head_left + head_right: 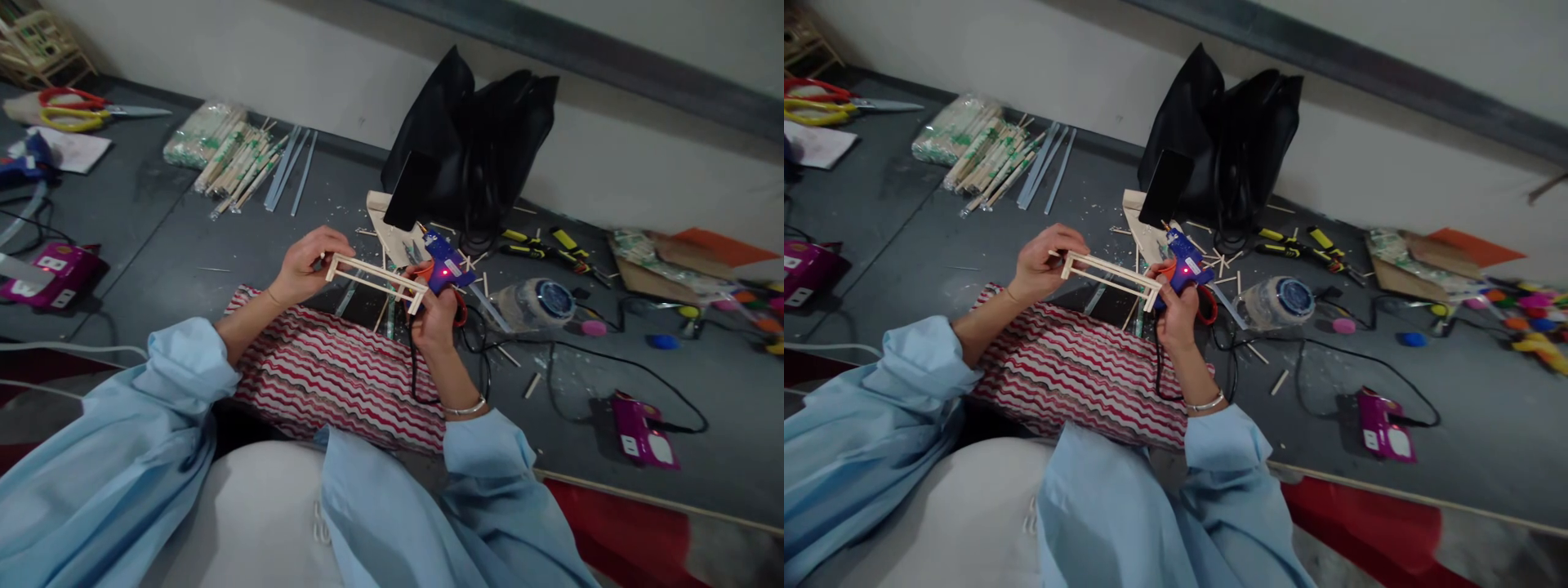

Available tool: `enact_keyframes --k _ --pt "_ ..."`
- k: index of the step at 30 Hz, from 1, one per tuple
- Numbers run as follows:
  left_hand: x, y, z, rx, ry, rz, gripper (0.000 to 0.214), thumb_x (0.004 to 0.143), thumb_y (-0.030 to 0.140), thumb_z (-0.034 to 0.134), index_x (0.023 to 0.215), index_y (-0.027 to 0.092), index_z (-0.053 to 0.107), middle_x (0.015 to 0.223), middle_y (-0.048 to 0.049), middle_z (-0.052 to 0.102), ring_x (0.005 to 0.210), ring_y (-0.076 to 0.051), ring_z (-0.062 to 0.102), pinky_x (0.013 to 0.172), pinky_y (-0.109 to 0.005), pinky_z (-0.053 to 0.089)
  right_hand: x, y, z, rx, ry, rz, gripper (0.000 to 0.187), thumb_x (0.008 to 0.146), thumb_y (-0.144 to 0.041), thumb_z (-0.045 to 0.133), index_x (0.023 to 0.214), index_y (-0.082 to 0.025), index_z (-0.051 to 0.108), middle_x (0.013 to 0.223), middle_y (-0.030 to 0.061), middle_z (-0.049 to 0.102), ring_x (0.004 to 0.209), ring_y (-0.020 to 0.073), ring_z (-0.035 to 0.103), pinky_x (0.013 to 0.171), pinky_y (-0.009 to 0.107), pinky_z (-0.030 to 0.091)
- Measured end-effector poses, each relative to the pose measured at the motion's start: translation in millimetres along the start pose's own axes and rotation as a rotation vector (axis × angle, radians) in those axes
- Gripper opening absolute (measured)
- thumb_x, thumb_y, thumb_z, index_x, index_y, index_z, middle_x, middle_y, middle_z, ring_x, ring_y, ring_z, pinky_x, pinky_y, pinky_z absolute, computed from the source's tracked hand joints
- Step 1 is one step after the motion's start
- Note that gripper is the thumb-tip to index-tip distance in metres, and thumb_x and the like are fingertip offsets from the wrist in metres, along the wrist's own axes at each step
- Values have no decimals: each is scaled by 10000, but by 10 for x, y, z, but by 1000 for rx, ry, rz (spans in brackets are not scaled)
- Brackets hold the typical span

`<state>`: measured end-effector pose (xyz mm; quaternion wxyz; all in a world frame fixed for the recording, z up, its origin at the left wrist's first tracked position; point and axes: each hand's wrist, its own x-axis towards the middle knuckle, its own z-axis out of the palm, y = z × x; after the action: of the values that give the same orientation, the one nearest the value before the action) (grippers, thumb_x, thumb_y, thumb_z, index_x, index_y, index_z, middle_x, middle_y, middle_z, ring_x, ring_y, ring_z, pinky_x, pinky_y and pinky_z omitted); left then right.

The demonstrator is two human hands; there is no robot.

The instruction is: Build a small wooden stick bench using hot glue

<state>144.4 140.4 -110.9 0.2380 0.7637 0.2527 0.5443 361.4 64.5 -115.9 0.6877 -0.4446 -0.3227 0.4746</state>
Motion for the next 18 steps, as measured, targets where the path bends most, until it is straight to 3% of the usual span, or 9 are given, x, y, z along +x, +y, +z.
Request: enact_keyframes --k 3,6,10,14,16,18 --pt "-1 6 -1 -7 -4 -23 270 876 490 665 894 222 698 895 -62 711 815 -163 639 745 -310 472 13 26 -14 -15 -1 -12 334 664 -327 851 916 -271 639 873 -50 723 776 134 695 694 271 609" --pt "2 -20 -6 -48 21 -137 356 825 564 678 883 213 682 863 -57 686 790 -165 609 724 -306 462 37 59 -30 -41 46 -24 352 631 -358 859 892 -266 641 818 -59 712 748 131 678 669 255 593" --pt "2 -183 -22 -153 43 -527 390 726 523 730 949 218 631 776 -5 606 683 -132 533 624 -264 423 47 52 -36 -39 67 -31 353 637 -379 861 896 -251 658 872 -37 716 757 119 662 677 247 584" --pt "-25 -403 -53 -171 -149 -862 289 656 374 717 854 204 592 687 20 549 610 -122 489 546 -243 370 33 23 -31 -53 34 -22 310 686 -392 839 904 -256 664 893 -28 703 770 116 664 670 255 594" --pt "-44 -481 -73 -59 -238 -845 240 649 321 695 828 195 597 671 23 536 625 -129 483 585 -256 403 28 21 -29 -67 34 -25 303 697 -406 833 899 -251 669 893 -25 702 762 113 663 641 245 588" --pt "-55 -525 -97 123 -258 -734 262 626 252 696 870 186 626 735 1 559 732 -167 532 703 -295 472 24 23 -29 -86 36 -44 291 705 -415 831 888 -245 681 891 -22 706 749 112 659 605 233 575"
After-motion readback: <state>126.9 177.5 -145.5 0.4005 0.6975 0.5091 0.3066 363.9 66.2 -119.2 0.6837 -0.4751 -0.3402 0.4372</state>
